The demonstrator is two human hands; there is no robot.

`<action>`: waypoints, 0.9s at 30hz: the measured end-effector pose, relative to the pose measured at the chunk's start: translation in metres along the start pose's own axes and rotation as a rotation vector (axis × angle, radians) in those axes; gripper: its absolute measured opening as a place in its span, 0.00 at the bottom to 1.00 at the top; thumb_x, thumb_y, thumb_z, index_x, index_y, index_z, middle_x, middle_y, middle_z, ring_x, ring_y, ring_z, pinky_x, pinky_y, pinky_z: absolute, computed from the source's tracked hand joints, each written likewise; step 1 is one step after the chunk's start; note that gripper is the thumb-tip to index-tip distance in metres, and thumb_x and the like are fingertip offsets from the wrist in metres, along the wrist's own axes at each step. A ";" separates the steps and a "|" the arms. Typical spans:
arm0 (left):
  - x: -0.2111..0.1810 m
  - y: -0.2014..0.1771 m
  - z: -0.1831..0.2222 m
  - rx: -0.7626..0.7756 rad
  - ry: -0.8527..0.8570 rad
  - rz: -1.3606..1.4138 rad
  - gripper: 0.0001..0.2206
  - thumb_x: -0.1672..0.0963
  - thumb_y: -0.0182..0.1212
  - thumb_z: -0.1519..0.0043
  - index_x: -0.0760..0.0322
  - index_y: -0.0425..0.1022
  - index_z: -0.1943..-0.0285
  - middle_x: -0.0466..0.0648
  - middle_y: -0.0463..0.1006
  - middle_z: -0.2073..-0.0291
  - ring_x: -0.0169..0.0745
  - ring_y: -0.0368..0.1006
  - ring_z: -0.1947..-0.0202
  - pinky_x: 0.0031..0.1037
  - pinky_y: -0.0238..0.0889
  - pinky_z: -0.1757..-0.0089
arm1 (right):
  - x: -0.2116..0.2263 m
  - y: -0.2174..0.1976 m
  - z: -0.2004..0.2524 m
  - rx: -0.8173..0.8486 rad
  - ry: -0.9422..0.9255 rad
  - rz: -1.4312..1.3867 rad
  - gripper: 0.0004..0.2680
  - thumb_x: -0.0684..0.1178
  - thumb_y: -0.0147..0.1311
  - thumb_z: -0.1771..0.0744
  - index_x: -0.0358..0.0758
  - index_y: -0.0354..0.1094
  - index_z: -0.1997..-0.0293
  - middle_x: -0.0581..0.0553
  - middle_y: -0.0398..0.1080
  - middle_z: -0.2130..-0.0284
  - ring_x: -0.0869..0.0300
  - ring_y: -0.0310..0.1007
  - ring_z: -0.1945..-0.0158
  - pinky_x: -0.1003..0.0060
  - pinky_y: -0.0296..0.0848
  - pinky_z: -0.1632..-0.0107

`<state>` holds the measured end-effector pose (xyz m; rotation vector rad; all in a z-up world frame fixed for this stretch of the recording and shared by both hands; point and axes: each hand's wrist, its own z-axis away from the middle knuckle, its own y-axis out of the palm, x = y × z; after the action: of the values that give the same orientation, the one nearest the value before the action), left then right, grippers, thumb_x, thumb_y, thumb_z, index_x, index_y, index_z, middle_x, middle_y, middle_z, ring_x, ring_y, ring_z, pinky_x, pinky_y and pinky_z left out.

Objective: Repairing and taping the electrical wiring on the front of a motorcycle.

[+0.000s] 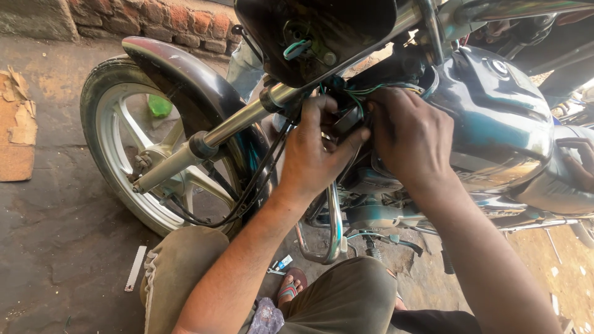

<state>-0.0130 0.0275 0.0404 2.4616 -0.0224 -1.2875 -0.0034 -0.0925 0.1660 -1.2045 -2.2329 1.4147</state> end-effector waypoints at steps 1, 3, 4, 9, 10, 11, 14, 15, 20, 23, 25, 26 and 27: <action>-0.005 -0.004 -0.005 0.003 0.001 -0.001 0.24 0.45 0.61 0.38 0.65 0.62 0.46 0.48 0.79 0.63 0.35 0.80 0.66 0.25 0.78 0.69 | -0.001 -0.001 0.001 -0.002 0.002 0.000 0.03 0.40 0.61 0.31 0.36 0.74 0.53 0.40 0.77 0.63 0.48 0.78 0.65 0.58 0.74 0.62; -0.015 -0.012 -0.016 0.017 0.411 -0.308 0.25 0.48 0.56 0.32 0.70 0.63 0.33 0.57 0.81 0.55 0.40 0.79 0.67 0.28 0.74 0.64 | -0.003 -0.003 0.002 0.000 -0.069 0.007 0.05 0.39 0.60 0.30 0.37 0.72 0.51 0.41 0.76 0.59 0.48 0.79 0.62 0.57 0.75 0.61; -0.009 -0.011 -0.021 0.016 0.412 -0.307 0.25 0.48 0.56 0.32 0.70 0.63 0.33 0.57 0.81 0.55 0.40 0.79 0.67 0.28 0.74 0.64 | -0.006 -0.002 0.003 0.000 -0.070 0.009 0.05 0.39 0.60 0.30 0.37 0.72 0.51 0.41 0.76 0.59 0.48 0.79 0.62 0.57 0.75 0.61; -0.007 -0.011 -0.036 0.095 0.290 -0.393 0.09 0.53 0.56 0.27 0.62 0.72 0.49 0.46 0.82 0.76 0.37 0.81 0.76 0.25 0.70 0.74 | -0.013 -0.002 0.005 0.004 -0.113 -0.085 0.06 0.39 0.59 0.31 0.37 0.71 0.50 0.43 0.76 0.58 0.49 0.79 0.61 0.59 0.76 0.60; -0.009 -0.012 -0.039 0.097 0.291 -0.393 0.09 0.53 0.56 0.27 0.62 0.72 0.49 0.46 0.82 0.76 0.37 0.81 0.76 0.25 0.70 0.74 | -0.014 -0.002 0.007 0.003 -0.112 -0.085 0.06 0.39 0.59 0.31 0.37 0.71 0.50 0.43 0.76 0.58 0.49 0.79 0.61 0.59 0.76 0.60; -0.010 -0.013 -0.042 0.060 0.333 -0.421 0.10 0.52 0.58 0.28 0.63 0.72 0.51 0.46 0.81 0.78 0.37 0.80 0.78 0.26 0.69 0.74 | -0.015 -0.001 0.008 -0.008 -0.150 -0.066 0.06 0.39 0.60 0.31 0.37 0.71 0.51 0.43 0.76 0.58 0.50 0.79 0.61 0.59 0.76 0.60; -0.012 -0.008 -0.049 -0.039 0.409 -0.470 0.12 0.51 0.61 0.30 0.64 0.73 0.57 0.45 0.80 0.79 0.37 0.79 0.80 0.26 0.68 0.76 | -0.017 0.002 0.012 -0.060 -0.261 0.072 0.05 0.40 0.62 0.31 0.37 0.72 0.52 0.45 0.76 0.59 0.55 0.78 0.64 0.62 0.74 0.64; -0.012 -0.006 -0.050 -0.096 0.443 -0.496 0.12 0.51 0.61 0.31 0.63 0.73 0.59 0.44 0.80 0.79 0.37 0.78 0.80 0.27 0.67 0.76 | -0.016 0.003 0.013 -0.104 -0.332 0.187 0.05 0.41 0.63 0.31 0.38 0.72 0.52 0.47 0.76 0.60 0.58 0.76 0.67 0.63 0.72 0.66; -0.012 0.005 -0.049 -0.252 0.466 -0.519 0.12 0.52 0.60 0.29 0.62 0.74 0.64 0.43 0.76 0.82 0.39 0.75 0.82 0.28 0.64 0.76 | -0.020 0.005 0.015 -0.130 -0.424 0.391 0.04 0.43 0.62 0.31 0.40 0.74 0.53 0.52 0.73 0.64 0.64 0.69 0.70 0.66 0.62 0.67; -0.003 0.009 -0.052 -0.322 0.493 -0.480 0.15 0.51 0.61 0.30 0.62 0.72 0.67 0.43 0.74 0.85 0.35 0.73 0.85 0.26 0.61 0.78 | -0.025 0.006 0.018 -0.054 -0.456 0.465 0.05 0.45 0.61 0.33 0.43 0.74 0.54 0.54 0.70 0.65 0.63 0.67 0.67 0.64 0.61 0.59; 0.009 0.015 -0.057 -0.342 0.495 -0.449 0.17 0.51 0.61 0.30 0.62 0.71 0.71 0.42 0.72 0.87 0.33 0.71 0.87 0.26 0.58 0.80 | -0.026 0.008 0.017 -0.014 -0.487 0.517 0.05 0.46 0.61 0.34 0.46 0.74 0.56 0.54 0.68 0.65 0.62 0.67 0.65 0.61 0.62 0.55; 0.018 0.021 -0.060 -0.353 0.526 -0.474 0.16 0.51 0.63 0.33 0.60 0.73 0.73 0.42 0.71 0.89 0.32 0.69 0.90 0.25 0.56 0.82 | -0.026 0.009 0.017 -0.003 -0.506 0.529 0.07 0.47 0.61 0.36 0.46 0.75 0.55 0.55 0.69 0.62 0.62 0.66 0.63 0.61 0.61 0.53; 0.027 0.027 -0.062 -0.363 0.556 -0.498 0.15 0.51 0.64 0.37 0.59 0.75 0.75 0.41 0.71 0.91 0.31 0.66 0.92 0.25 0.54 0.84 | -0.027 0.009 0.017 0.008 -0.525 0.541 0.09 0.48 0.61 0.37 0.46 0.75 0.54 0.55 0.70 0.59 0.63 0.66 0.61 0.60 0.60 0.51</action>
<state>0.0563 0.0163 0.0605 2.4748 0.9250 -0.6306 0.0084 -0.1216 0.1552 -1.6799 -2.2981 2.1520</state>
